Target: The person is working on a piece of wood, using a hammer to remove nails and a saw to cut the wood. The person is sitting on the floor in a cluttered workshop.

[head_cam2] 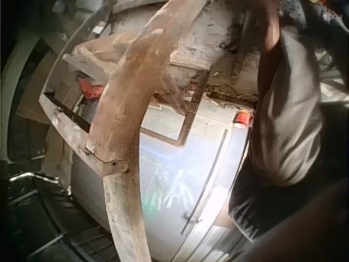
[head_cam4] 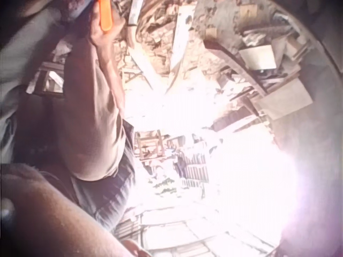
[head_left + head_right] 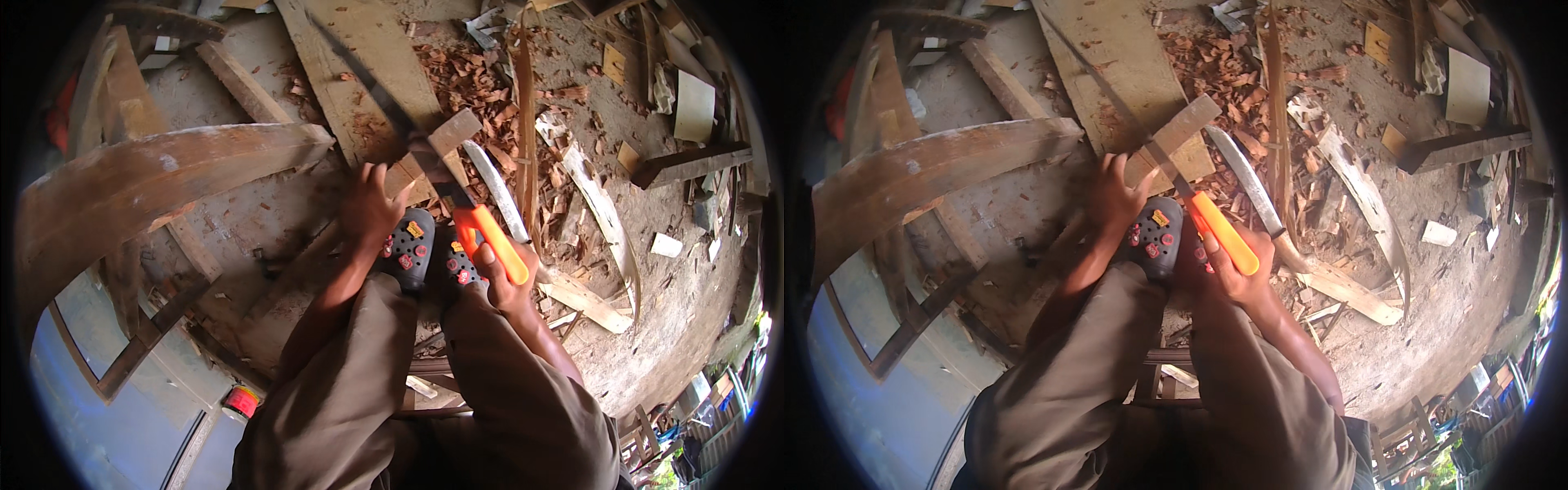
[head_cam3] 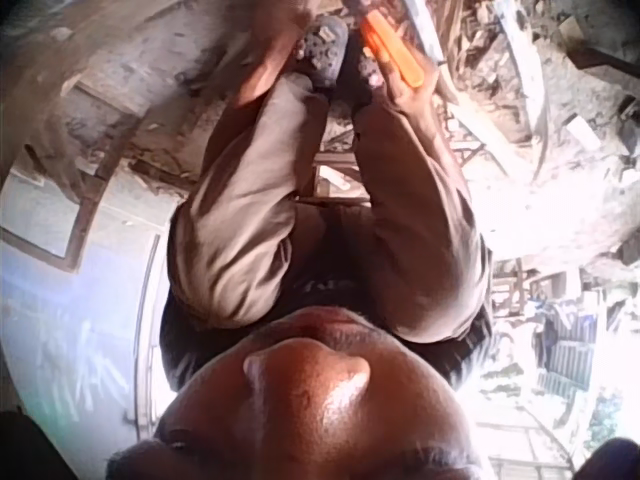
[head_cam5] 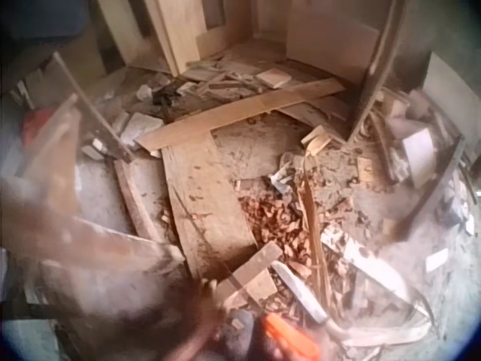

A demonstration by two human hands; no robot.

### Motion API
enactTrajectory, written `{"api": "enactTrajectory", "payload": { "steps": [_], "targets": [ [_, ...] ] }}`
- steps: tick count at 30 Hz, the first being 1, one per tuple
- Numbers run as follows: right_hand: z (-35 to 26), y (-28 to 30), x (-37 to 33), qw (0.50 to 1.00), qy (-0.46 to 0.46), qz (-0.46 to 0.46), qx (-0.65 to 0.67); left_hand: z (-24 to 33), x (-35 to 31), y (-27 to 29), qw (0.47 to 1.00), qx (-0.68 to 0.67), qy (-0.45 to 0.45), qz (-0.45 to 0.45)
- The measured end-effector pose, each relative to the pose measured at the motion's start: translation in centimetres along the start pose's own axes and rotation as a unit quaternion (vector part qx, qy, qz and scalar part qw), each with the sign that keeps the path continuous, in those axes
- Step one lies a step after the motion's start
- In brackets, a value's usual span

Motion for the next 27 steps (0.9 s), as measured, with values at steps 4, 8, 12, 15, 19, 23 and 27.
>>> {"api": "enactTrajectory", "payload": {
  "steps": [4,8,12,15,19,23,27],
  "targets": [
    [-1.5,3.6,1.4,0.996,0.028,0.052,-0.068,0.0,0.4,0.3,0.998,-0.058,-0.021,0.014],
    [-0.9,6.3,2.5,0.995,0.009,-0.005,-0.096,0.8,1.6,1.5,0.989,-0.141,-0.043,0.002],
    [1.2,6.0,2.0,0.995,-0.025,-0.092,-0.042,2.3,4.0,1.7,0.988,-0.141,-0.056,-0.01],
    [2.6,4.9,1.2,0.984,0.041,-0.156,-0.07,3.6,6.0,0.9,0.988,-0.129,-0.089,0.0],
    [4.7,4.3,0.8,0.993,0.02,-0.116,-0.018,4.4,6.5,0.3,0.993,-0.003,-0.12,-0.012],
    [5.2,4.0,0.9,0.996,0.008,-0.088,-0.023,4.0,6.2,0.0,0.994,-0.041,-0.095,-0.017],
    [4.4,4.1,1.3,0.996,0.02,-0.067,-0.058,3.7,6.3,-0.2,0.994,-0.08,-0.06,-0.033]
  ]
}}
Point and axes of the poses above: each hand's wrist, its own x-axis towards the middle knuckle, its own y-axis out of the back of the hand, z = x × y, the point moved 5 cm from there along x, towards the middle knuckle, and after that the axes turned 10 degrees about -y, right-handed, at the moved point
